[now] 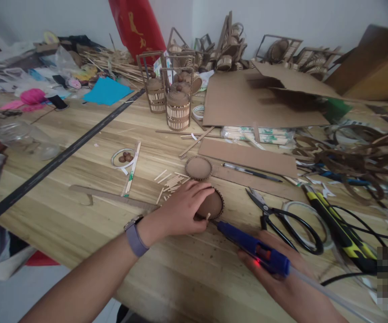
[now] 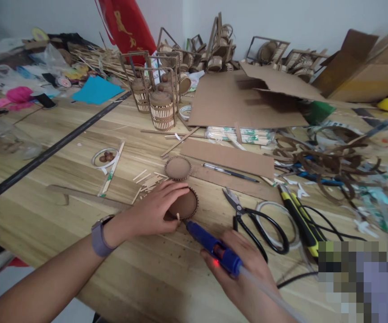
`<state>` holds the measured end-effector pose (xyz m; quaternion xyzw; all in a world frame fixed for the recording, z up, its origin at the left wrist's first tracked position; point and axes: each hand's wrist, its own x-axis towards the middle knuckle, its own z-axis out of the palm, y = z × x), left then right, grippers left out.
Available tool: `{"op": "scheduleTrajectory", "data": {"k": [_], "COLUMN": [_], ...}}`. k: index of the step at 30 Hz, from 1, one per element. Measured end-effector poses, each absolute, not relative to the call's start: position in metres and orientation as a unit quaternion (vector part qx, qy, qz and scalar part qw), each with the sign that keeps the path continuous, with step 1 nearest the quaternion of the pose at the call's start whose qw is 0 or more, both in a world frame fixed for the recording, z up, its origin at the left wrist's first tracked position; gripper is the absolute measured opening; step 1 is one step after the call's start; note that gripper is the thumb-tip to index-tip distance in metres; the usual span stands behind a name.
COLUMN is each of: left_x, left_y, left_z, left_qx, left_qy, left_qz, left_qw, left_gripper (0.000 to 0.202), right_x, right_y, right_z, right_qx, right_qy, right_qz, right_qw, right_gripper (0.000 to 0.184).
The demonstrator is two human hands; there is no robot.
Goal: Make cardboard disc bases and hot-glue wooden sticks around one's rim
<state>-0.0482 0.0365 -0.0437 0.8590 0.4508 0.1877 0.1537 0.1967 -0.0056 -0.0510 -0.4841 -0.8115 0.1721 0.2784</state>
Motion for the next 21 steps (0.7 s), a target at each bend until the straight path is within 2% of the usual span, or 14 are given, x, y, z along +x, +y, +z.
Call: {"op": "scheduleTrajectory", "data": {"k": [21], "left_x": [-0.0488], "left_y": [0.0370], "left_z": [-0.0430], "left_qx": [0.859], "left_qy": [0.445], "left_qz": [0.194], "left_qw": [0.163], "left_gripper": [0.060], "right_x": [0.1993], "right_y": [-0.0064], "right_z": [-0.0581], "right_qx": [-0.463], "right_qy": [-0.828], "right_qz": [0.160], "right_qw": [0.274], "right_gripper": [0.029]}}
